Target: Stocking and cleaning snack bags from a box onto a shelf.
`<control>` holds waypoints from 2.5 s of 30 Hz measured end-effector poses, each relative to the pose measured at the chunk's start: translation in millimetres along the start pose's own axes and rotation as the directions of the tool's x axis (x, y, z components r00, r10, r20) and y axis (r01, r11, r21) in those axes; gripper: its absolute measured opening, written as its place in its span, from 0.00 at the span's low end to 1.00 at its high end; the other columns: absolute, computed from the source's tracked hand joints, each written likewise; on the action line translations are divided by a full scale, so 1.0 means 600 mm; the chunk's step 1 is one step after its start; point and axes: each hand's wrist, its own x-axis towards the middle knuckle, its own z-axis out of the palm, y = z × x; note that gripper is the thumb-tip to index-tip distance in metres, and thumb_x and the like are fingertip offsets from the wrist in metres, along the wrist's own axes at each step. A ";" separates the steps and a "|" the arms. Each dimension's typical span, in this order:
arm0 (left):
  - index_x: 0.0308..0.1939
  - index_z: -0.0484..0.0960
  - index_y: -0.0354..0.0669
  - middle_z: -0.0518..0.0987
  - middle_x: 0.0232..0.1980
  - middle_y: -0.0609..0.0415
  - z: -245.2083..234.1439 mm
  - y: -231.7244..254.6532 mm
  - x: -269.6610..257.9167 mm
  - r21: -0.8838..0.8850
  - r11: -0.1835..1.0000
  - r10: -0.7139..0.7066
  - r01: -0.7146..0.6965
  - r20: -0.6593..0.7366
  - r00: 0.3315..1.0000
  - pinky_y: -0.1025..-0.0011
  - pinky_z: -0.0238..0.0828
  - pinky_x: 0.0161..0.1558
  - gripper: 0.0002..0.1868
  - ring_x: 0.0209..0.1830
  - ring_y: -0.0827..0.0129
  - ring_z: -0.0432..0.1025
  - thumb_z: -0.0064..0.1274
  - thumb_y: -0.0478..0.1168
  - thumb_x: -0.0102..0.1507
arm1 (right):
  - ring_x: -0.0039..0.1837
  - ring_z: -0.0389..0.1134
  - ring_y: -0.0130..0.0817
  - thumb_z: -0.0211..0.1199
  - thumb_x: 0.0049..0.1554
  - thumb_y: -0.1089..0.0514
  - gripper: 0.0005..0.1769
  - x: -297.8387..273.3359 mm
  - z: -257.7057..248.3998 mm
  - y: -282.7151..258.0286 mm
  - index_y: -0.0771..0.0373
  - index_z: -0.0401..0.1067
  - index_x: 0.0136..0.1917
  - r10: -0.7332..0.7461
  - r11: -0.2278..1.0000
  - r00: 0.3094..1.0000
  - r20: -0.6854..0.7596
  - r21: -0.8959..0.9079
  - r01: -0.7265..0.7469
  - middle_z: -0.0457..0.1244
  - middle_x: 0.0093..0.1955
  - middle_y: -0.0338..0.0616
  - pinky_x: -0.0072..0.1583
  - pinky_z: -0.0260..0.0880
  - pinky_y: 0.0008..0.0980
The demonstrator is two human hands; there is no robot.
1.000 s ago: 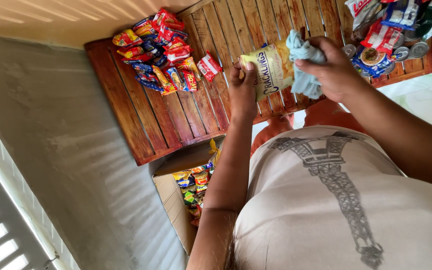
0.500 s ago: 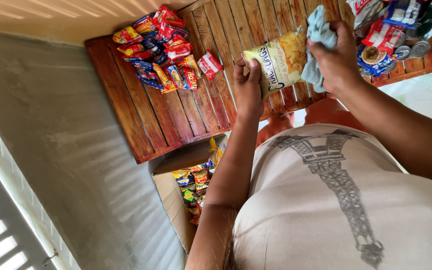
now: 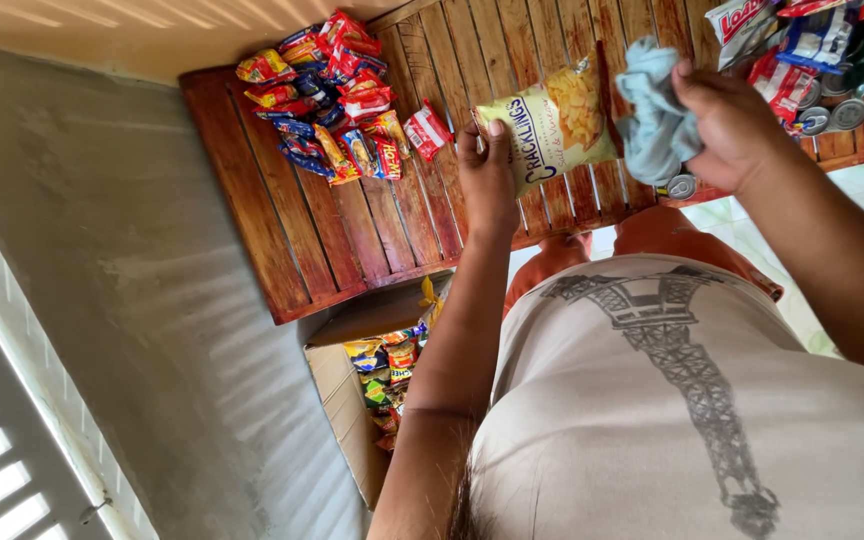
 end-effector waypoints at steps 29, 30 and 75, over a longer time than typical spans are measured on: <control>0.55 0.72 0.41 0.79 0.45 0.54 0.005 -0.021 -0.020 0.072 0.997 0.008 -0.004 -0.067 0.998 0.74 0.71 0.41 0.13 0.41 0.76 0.70 0.52 0.45 0.73 | 0.48 0.68 0.24 0.57 0.73 0.50 0.12 0.042 -0.006 0.019 0.57 0.75 0.60 -0.266 0.907 0.953 -0.146 -0.373 0.196 0.69 0.50 0.36 0.51 0.72 0.32; 0.54 0.72 0.37 0.78 0.44 0.53 -0.004 -0.025 -0.010 0.149 0.988 0.042 -0.032 -0.064 0.997 0.74 0.69 0.38 0.14 0.39 0.75 0.68 0.52 0.45 0.76 | 0.48 0.70 0.26 0.57 0.73 0.51 0.12 0.045 -0.019 0.008 0.60 0.74 0.60 -0.203 0.946 0.976 -0.078 -0.272 0.175 0.69 0.50 0.36 0.53 0.75 0.35; 0.51 0.84 0.28 0.83 0.41 0.55 -0.039 -0.023 -0.232 0.146 0.966 0.258 -0.212 -0.563 0.785 0.76 0.73 0.40 0.18 0.36 0.77 0.74 0.57 0.44 0.69 | 0.62 0.71 0.24 0.55 0.48 0.77 0.42 -0.028 0.105 -0.056 0.50 0.68 0.73 0.199 0.866 0.854 0.480 -0.494 0.075 0.68 0.68 0.28 0.63 0.73 0.27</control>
